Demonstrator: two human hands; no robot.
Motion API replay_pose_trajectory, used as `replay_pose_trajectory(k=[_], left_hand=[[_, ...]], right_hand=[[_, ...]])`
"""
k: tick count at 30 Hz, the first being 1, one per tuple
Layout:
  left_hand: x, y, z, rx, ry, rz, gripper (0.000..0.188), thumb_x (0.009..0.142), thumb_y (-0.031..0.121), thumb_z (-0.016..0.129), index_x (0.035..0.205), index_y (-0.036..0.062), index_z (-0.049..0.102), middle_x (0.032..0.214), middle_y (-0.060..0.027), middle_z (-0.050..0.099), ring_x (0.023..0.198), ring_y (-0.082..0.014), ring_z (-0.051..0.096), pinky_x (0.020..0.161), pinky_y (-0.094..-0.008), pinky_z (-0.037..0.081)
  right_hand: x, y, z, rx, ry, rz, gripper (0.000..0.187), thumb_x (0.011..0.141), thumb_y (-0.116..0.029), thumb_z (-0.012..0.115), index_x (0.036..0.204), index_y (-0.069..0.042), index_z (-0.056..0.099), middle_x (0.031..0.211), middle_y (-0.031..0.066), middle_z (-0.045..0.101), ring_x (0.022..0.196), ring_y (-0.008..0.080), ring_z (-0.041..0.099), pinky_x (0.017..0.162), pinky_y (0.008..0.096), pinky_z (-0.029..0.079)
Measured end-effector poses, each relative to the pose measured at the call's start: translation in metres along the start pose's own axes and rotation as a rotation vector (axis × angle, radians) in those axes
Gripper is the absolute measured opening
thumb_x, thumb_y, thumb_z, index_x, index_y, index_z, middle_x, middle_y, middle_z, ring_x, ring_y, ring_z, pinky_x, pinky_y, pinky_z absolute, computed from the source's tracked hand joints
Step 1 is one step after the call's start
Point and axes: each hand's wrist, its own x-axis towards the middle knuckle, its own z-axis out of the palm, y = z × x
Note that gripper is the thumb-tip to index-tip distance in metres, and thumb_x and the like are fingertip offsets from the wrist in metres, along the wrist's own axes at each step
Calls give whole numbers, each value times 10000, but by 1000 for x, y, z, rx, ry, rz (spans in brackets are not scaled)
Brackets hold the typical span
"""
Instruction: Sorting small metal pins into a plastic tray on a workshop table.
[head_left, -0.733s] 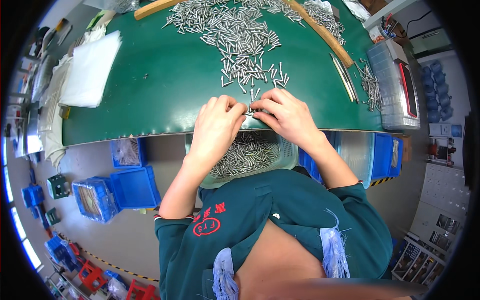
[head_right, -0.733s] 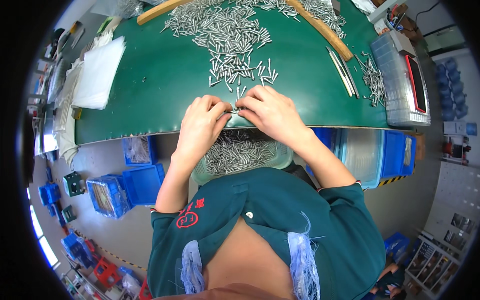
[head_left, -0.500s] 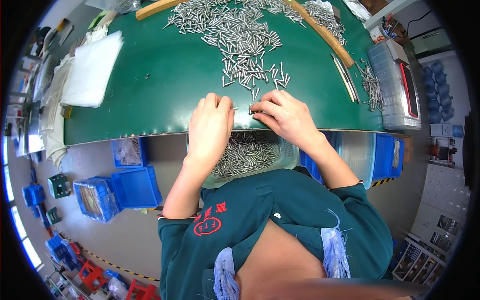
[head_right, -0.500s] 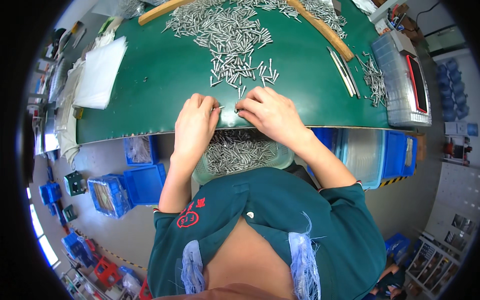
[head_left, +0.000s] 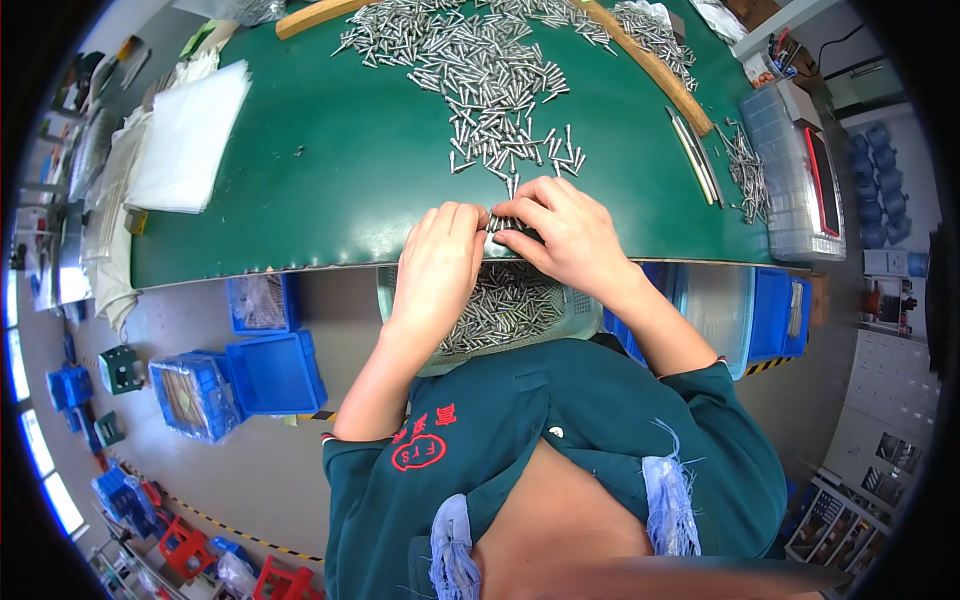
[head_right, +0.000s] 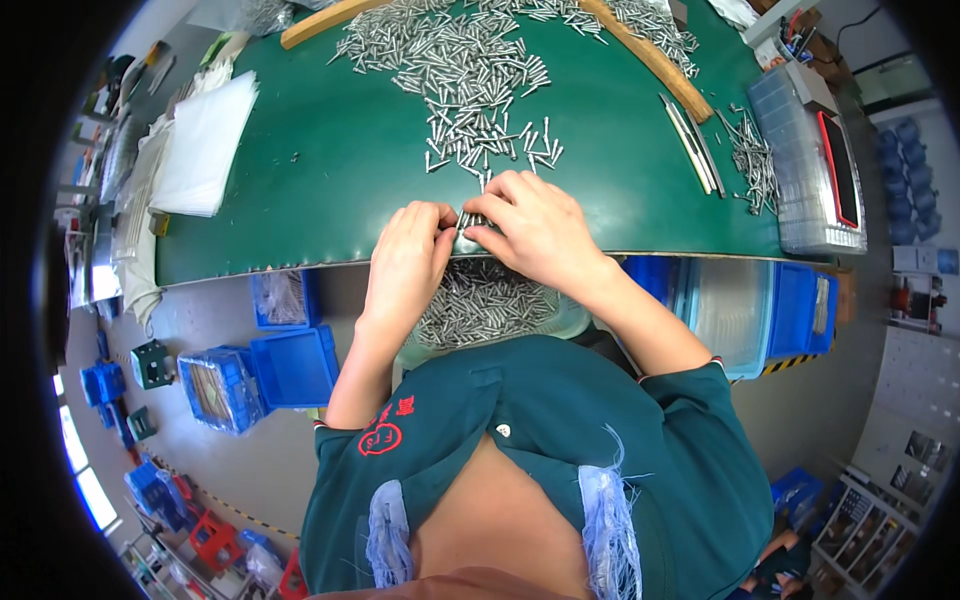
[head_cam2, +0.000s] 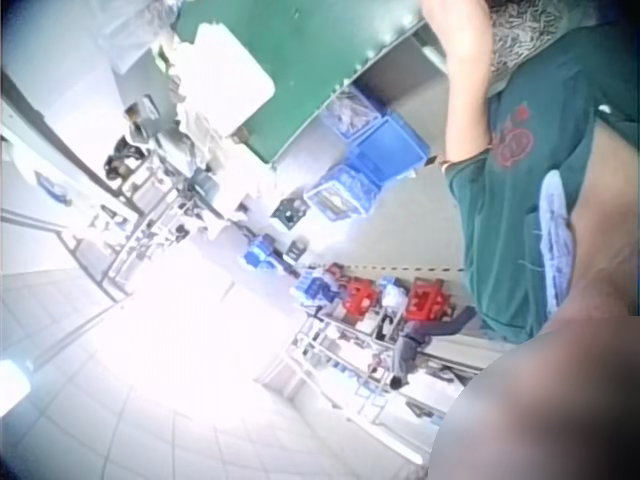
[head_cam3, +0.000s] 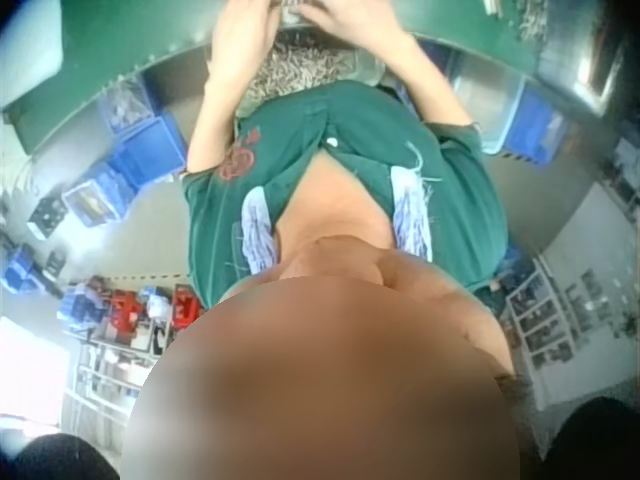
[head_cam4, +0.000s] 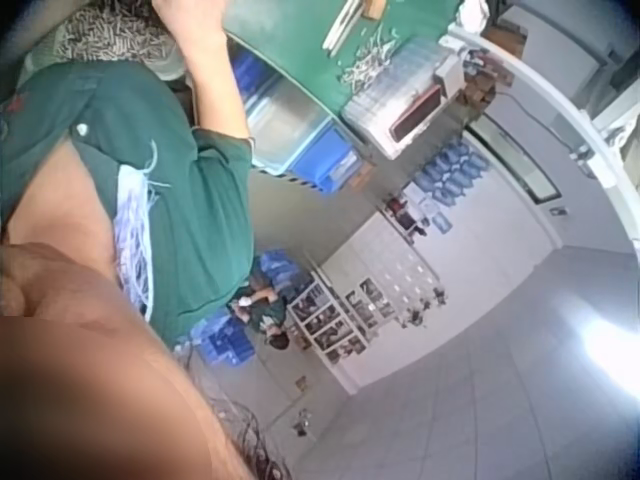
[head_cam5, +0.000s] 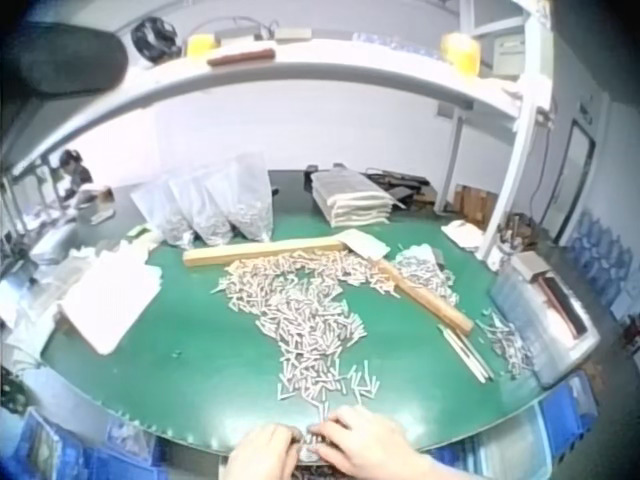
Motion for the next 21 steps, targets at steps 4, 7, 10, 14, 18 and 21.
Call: replay_pose_trajectory(k=[4,7,10,14,18,21], left_hand=[[0,0,1,-7,22,-3,156,806,46,629,942,42,551,849,-98,576,804,-305,563,735,-402,452],[-4,1,-4,-22,41,-8,114,851,54,607,953,29,562,843,-87,616,751,-249,595,695,-362,473],[-17,6,-9,-372,-2,-231,95,901,64,572,979,10,572,860,-71,662,702,-150,613,650,-293,486],[-34,-5,-11,-1157,-458,-566,257,970,133,483,1143,-28,583,980,-140,678,808,-151,650,746,-270,528],[-33,-12,11,-1722,-565,-809,384,989,224,457,1212,-87,499,1188,-236,585,1087,-320,605,915,-409,520],[-28,-12,18,-1909,-554,-966,350,986,202,456,1188,-78,511,1164,-258,591,1067,-358,611,929,-468,516]], right_hand=[[4,-3,3,-16,70,-35,248,737,-278,730,931,-145,651,878,-1,552,806,182,566,658,323,473],[5,-6,2,-48,9,-30,223,736,-269,728,905,-146,652,883,-12,560,808,180,566,655,324,476],[3,-4,4,-64,20,-32,195,738,-256,725,881,-145,653,887,-15,571,803,179,569,660,321,483],[-1,0,-3,-11,2,-46,164,746,-239,715,868,-146,656,876,-9,577,794,181,572,660,318,494],[-7,-6,-10,44,-74,-66,169,729,-185,735,881,-138,677,889,-17,603,783,177,583,637,300,496],[-12,-13,-15,64,-144,-67,180,729,-180,735,890,-128,677,903,-12,610,794,179,587,639,299,499]])
